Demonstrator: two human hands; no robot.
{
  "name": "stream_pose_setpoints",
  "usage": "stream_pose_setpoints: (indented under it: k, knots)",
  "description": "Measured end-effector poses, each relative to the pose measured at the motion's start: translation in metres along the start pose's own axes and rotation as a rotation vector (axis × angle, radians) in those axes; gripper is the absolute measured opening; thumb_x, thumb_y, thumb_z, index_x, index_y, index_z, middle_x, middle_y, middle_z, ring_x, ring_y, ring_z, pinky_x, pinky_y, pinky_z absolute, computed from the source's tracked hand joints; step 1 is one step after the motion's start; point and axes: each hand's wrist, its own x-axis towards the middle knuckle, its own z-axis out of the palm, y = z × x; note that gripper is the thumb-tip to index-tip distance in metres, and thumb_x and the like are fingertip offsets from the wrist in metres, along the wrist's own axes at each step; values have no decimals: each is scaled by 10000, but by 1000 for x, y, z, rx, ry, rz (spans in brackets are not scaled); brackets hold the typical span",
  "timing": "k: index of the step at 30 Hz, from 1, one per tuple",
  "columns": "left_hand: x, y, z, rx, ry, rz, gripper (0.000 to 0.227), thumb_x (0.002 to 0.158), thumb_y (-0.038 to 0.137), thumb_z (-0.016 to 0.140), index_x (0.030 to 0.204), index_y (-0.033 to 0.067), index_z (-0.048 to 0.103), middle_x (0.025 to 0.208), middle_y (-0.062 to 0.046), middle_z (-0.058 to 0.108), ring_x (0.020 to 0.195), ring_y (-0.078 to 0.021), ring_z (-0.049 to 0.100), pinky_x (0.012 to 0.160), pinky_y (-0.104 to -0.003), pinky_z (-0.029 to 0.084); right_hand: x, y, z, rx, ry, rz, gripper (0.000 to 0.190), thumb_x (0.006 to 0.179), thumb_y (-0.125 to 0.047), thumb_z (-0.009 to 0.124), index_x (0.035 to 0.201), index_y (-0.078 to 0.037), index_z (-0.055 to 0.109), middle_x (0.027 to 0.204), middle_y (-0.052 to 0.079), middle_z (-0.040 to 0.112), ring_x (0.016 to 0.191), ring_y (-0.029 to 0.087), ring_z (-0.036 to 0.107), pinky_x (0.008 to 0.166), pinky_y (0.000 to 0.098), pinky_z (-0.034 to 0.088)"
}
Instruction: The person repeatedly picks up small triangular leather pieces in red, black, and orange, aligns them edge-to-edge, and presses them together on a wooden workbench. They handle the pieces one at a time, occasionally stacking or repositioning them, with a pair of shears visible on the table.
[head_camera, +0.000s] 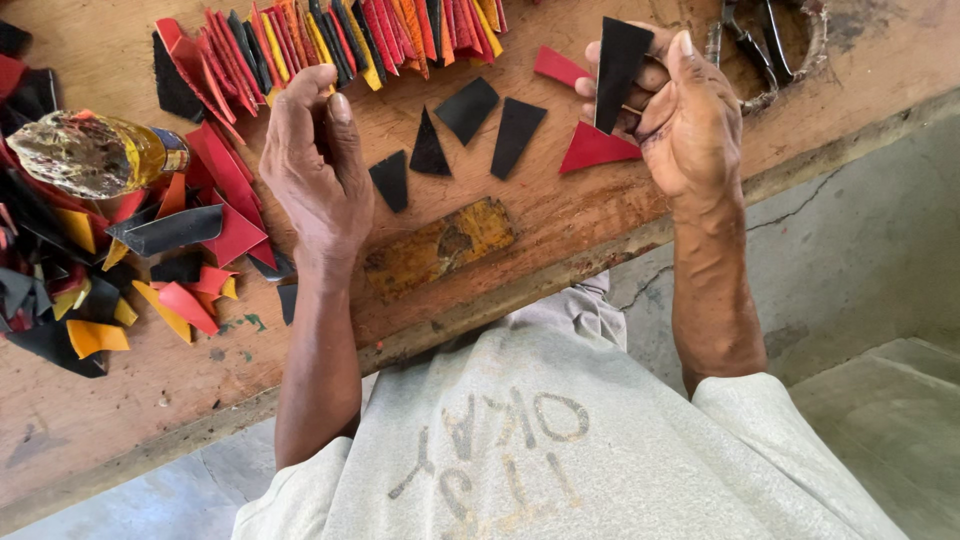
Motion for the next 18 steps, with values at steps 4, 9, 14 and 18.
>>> stream_pose_setpoints:
  k: [4,9,14,18]
  knots:
    - [0,-1,0,-2,3,5,127,1180,60,612,1305,34,610,1015,-66,628,777,-109,577,682,-275,504,4,-2,-2,-114,49,-65,230,1174,-133,549,1357,4,576,1264,219,689,1075,281,745,878,392,674]
    - [2,0,3,-32,-9,-41,163,1157,57,626,1318,35,628,939,-57,620,707,-108,496,589,-267,438,19,-2,-9,-672,210,-216,153,1088,13,662,1233,-36,675,1071,100,711,894,162,754,766,322,689]
    - [8,9,7,-52,-83,-32,217,1141,63,645,1347,39,582,890,-14,656,679,-78,542,568,-238,431,28,-3,-7,-1001,259,-316,247,1012,33,763,1243,-26,698,1090,73,711,949,146,668,839,297,621]
    - [18,29,12,-163,-160,-36,240,1139,40,668,1345,25,547,953,-20,692,789,-83,672,709,-240,567,37,-2,5,-1345,403,-575,326,857,10,758,1165,12,650,1091,159,618,967,226,633,768,268,641]
